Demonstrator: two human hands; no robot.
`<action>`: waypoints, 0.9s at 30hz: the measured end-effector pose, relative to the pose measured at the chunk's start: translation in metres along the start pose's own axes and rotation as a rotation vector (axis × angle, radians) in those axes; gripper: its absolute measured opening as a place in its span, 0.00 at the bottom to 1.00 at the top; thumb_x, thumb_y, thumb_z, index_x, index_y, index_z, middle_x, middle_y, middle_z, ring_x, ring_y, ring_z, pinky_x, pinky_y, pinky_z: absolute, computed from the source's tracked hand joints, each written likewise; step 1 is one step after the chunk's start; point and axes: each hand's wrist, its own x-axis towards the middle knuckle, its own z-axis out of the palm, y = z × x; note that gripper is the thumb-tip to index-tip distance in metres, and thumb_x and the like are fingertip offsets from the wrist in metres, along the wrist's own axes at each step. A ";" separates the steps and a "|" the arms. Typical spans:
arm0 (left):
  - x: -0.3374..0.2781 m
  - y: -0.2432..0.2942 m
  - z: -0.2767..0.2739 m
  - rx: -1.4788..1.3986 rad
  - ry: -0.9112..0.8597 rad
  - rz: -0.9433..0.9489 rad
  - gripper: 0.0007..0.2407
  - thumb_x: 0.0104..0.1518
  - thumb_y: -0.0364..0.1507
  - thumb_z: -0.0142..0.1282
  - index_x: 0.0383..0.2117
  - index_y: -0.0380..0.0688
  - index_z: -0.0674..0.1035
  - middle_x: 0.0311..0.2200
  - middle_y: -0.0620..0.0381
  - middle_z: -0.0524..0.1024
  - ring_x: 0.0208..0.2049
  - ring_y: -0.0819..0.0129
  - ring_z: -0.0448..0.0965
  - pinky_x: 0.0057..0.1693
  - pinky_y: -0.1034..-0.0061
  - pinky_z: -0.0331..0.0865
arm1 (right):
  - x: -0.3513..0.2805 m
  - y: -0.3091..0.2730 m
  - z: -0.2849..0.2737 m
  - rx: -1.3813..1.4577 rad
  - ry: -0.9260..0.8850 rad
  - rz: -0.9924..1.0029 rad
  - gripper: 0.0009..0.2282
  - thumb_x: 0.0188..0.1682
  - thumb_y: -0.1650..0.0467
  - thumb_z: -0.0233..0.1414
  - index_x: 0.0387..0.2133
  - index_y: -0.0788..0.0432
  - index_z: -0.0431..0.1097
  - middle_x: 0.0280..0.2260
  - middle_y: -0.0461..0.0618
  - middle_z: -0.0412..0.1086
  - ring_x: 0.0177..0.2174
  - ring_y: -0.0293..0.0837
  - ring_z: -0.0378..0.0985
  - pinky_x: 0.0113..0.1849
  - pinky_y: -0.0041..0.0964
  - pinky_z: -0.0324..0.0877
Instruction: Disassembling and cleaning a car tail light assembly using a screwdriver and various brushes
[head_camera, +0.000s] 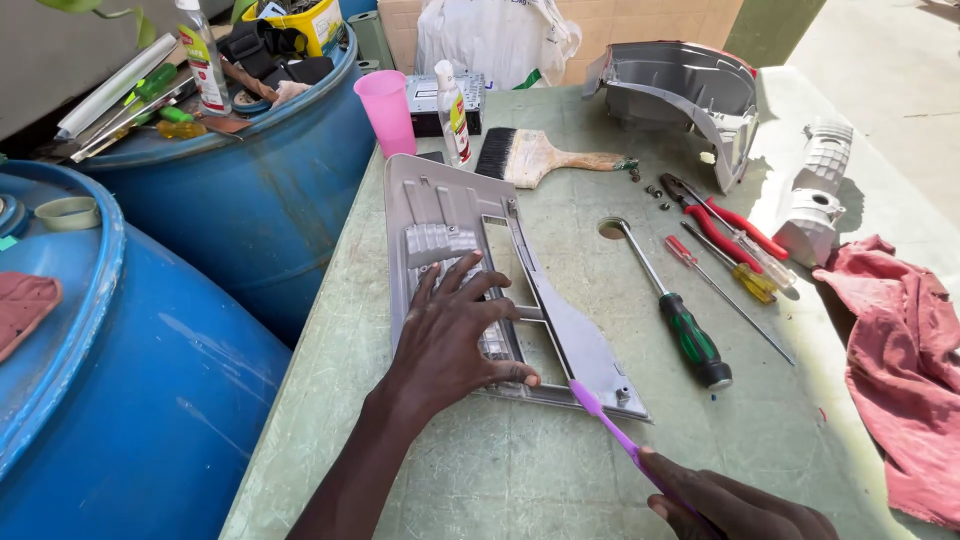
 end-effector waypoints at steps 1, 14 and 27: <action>0.004 -0.002 0.001 0.014 0.007 0.010 0.24 0.31 0.53 0.70 0.35 0.60 0.83 0.52 0.64 0.73 0.65 0.56 0.58 0.68 0.52 0.41 | -0.005 0.012 0.001 -0.458 0.288 -0.824 0.21 0.39 0.61 0.58 0.47 0.23 0.72 0.20 0.26 0.74 0.17 0.37 0.61 0.21 0.19 0.70; 0.004 0.002 0.001 -0.008 -0.018 -0.028 0.25 0.31 0.54 0.69 0.36 0.62 0.83 0.50 0.64 0.73 0.66 0.56 0.56 0.67 0.47 0.41 | 0.013 -0.020 -0.011 -0.722 0.255 -0.345 0.09 0.43 0.51 0.47 0.34 0.22 0.75 0.32 0.16 0.75 0.32 0.34 0.83 0.28 0.45 0.77; 0.005 0.003 -0.001 0.010 -0.035 -0.039 0.24 0.32 0.52 0.71 0.35 0.58 0.84 0.48 0.65 0.74 0.66 0.53 0.55 0.67 0.44 0.40 | 0.036 0.008 -0.047 -0.744 0.192 -0.097 0.08 0.41 0.51 0.53 0.32 0.22 0.79 0.29 0.14 0.78 0.29 0.24 0.83 0.33 0.28 0.76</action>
